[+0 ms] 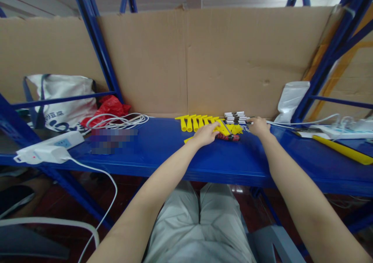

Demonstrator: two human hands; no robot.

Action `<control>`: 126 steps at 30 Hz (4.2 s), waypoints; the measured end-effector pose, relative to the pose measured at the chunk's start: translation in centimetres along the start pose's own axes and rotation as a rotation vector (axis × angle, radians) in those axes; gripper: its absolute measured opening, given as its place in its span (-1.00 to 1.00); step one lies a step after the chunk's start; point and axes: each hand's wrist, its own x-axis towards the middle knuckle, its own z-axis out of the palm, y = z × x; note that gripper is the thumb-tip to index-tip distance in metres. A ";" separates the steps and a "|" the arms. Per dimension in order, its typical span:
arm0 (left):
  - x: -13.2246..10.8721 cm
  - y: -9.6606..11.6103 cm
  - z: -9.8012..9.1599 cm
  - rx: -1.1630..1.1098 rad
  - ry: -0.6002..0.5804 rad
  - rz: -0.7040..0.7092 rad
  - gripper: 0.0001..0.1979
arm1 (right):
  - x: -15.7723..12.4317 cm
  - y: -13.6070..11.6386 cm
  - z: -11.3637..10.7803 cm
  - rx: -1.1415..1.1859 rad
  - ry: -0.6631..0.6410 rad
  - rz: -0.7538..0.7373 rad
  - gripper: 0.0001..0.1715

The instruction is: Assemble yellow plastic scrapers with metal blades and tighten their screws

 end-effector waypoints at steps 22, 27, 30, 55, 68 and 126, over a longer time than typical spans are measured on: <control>0.1 -0.1 0.3 -0.061 -0.038 0.078 -0.64 | 1.1 1.8 1.1 -0.095 -0.181 0.088 -0.61; 0.1 -0.2 0.4 -0.060 -0.050 0.083 -0.64 | 0.9 1.7 1.0 -0.094 -0.218 0.126 -0.65; 0.0 -0.1 0.3 -0.058 -0.051 0.086 -0.65 | 0.8 1.4 0.8 -0.086 -0.211 0.099 -0.69; 0.0 0.1 0.6 -0.013 -0.065 0.122 -0.65 | 0.9 0.3 2.1 -0.303 -0.303 -0.055 -0.57; 0.0 0.1 0.6 0.007 -0.060 0.123 -0.66 | 1.6 0.3 2.7 -0.248 -0.259 -0.211 -0.69; -0.5 0.8 0.6 0.199 -0.090 0.194 -0.67 | 0.9 1.3 2.7 -0.211 -0.116 -0.135 -0.58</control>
